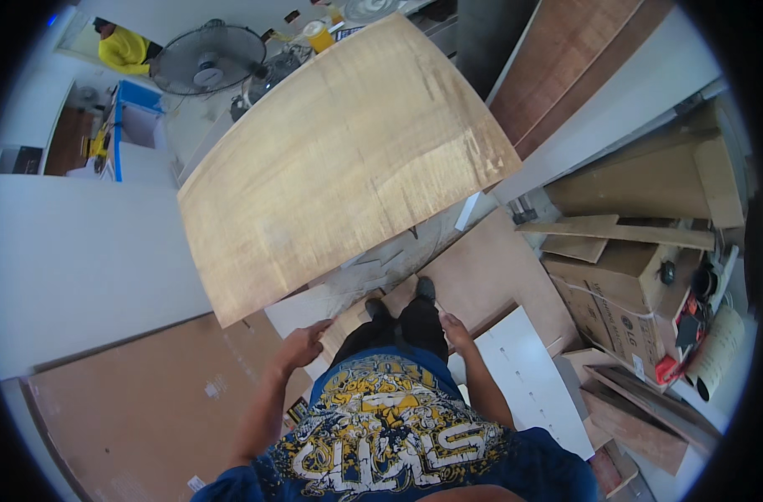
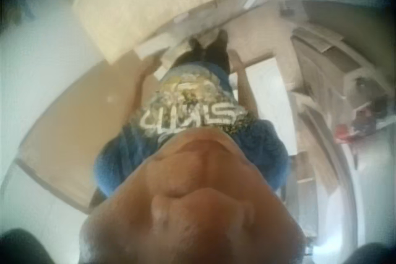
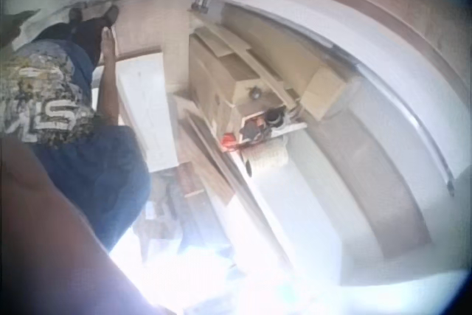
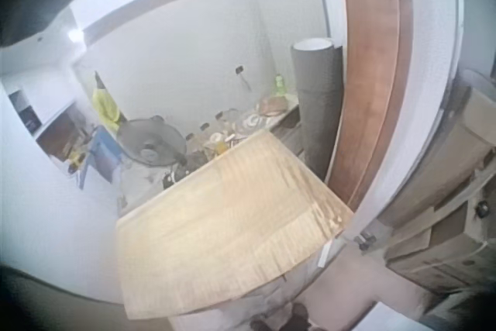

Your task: The person positions a large curved wooden panel on a workbench, then uses a hand saw to cut along a marked line. After completing the cut, the person lifts the separated piece and places it aside.

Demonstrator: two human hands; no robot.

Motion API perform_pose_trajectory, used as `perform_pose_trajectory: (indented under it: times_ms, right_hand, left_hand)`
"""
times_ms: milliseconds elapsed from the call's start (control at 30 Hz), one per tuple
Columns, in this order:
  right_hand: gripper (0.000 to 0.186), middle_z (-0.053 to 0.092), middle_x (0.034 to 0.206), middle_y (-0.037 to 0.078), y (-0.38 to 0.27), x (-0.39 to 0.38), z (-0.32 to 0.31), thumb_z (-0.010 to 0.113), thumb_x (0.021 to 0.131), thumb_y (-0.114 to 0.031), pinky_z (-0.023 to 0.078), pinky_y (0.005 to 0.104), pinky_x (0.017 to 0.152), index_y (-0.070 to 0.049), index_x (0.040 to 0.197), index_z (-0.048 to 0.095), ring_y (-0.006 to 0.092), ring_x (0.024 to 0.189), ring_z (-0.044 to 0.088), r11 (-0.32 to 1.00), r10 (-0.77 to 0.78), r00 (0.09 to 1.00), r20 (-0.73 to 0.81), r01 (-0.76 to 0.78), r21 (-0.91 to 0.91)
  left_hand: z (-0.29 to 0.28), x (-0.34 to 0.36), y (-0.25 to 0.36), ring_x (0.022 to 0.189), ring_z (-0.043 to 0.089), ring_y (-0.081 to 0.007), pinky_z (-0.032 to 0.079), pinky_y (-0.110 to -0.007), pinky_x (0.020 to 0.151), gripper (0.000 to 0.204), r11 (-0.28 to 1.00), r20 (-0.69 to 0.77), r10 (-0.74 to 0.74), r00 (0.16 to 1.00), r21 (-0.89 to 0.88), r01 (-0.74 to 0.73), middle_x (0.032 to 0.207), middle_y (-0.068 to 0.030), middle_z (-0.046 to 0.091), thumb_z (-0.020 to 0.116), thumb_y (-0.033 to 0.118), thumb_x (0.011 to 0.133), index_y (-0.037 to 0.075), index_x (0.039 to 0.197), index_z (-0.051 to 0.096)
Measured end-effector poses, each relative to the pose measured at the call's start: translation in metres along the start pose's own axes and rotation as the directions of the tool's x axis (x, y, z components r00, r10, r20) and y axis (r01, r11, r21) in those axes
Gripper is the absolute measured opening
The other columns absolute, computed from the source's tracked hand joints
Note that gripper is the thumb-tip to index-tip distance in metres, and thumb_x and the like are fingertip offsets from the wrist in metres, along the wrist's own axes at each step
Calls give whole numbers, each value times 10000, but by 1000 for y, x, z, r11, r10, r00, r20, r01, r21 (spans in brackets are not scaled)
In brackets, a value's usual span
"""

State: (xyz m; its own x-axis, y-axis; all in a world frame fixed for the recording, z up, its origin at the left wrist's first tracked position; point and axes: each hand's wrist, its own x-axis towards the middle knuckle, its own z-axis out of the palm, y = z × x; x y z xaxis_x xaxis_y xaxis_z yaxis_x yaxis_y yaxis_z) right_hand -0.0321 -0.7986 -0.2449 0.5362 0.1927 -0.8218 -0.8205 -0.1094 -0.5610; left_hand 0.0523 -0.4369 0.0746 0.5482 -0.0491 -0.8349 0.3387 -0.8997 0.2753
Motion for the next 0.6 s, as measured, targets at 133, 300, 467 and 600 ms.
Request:
perform_pose_trajectory:
  times_ms: [133,300,467,600]
  right_hand:
    - [773,570,1464,200,-80,-57,35,500,1024,-642,446,405,1105,-9,1466,531,290,1312,580,998,-66,998,-8,66,-2]
    - [949,427,1581,106,-151,-147,52,472,954,-770,383,597,1118,-92,1597,302,340,1410,453,723,-188,955,229,-23,691]
    - [977,396,1613,102,-84,-186,24,472,952,-770,364,582,1130,-84,1616,261,317,1440,413,647,-225,969,-97,224,729]
    - [856,476,1521,80,-87,-215,42,497,1010,-665,422,479,1094,-81,1604,298,239,1347,500,639,-327,925,-195,368,675]
  left_hand:
    - [18,28,18,1128,686,-420,546,-449,974,710,877,60,476,877,44,-479,1287,-243,674,561,67,822,198,1517,493]
    - [38,30,93,1189,662,-426,516,-413,1003,681,547,-54,831,554,-105,-831,1361,-249,633,581,94,869,123,1538,459]
    - [71,21,135,1111,684,-446,547,-440,934,682,461,43,888,459,-97,-882,1308,-272,649,609,131,887,144,1550,446]
    - [76,0,147,904,701,-485,576,-515,792,755,425,89,888,451,212,-880,1104,-277,706,615,149,888,118,1591,343]
